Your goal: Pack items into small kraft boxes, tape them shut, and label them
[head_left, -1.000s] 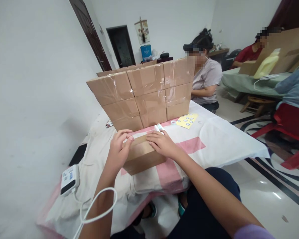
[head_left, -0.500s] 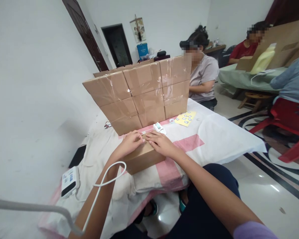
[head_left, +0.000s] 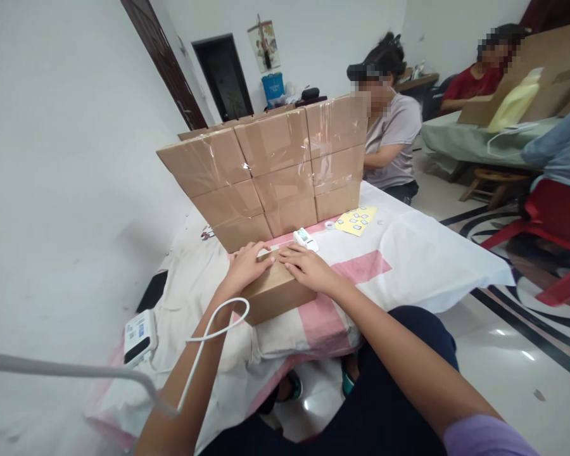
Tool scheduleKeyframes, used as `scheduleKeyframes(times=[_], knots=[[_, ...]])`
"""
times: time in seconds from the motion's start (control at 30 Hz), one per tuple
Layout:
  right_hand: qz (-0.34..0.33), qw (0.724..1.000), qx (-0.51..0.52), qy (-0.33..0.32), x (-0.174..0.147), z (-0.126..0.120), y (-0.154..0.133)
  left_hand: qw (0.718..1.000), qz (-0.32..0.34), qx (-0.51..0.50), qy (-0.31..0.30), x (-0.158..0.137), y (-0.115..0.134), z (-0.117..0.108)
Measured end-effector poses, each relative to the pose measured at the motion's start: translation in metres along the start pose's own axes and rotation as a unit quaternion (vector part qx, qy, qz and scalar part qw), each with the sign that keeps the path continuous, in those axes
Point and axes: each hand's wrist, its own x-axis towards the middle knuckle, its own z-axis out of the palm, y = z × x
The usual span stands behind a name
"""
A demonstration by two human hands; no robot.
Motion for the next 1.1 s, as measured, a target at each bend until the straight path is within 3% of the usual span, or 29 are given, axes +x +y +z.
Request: scheduleKeyframes(times=[0.13, 0.3, 0.47, 0.57, 0.7, 0.87, 0.97, 1.1], knots=[[0.011, 1.000, 0.011, 0.001, -0.001, 0.003, 0.000, 0.999, -0.019, -0.025, -0.022, 0.001, -0.005, 0.007], [0.068, 0.997, 0.036, -0.006, -0.005, 0.002, 0.008, 0.997, 0.011, -0.043, -0.068, -0.007, -0.013, -0.002], [0.111, 0.974, 0.117, -0.161, -0.014, -0.019, 0.021, 0.994, 0.044, -0.049, -0.083, -0.012, -0.017, -0.007], [0.100, 0.969, 0.104, -0.202, -0.020, -0.029, 0.013, 0.994, 0.061, -0.046, -0.079, -0.017, -0.016, -0.007], [0.065, 0.985, 0.045, -0.154, -0.038, -0.032, -0.013, 0.997, 0.060, -0.026, -0.034, -0.031, -0.008, -0.009], [0.097, 0.991, -0.032, -0.084, -0.089, -0.064, -0.028, 0.991, -0.001, -0.002, 0.136, -0.049, -0.002, 0.000], [0.157, 0.980, -0.116, -0.028, -0.133, -0.106, -0.019, 0.984, -0.021, -0.013, 0.178, -0.058, -0.009, 0.023], [0.254, 0.931, -0.248, 0.083, -0.195, -0.160, 0.007, 0.990, -0.007, -0.020, 0.140, -0.071, -0.030, 0.078]])
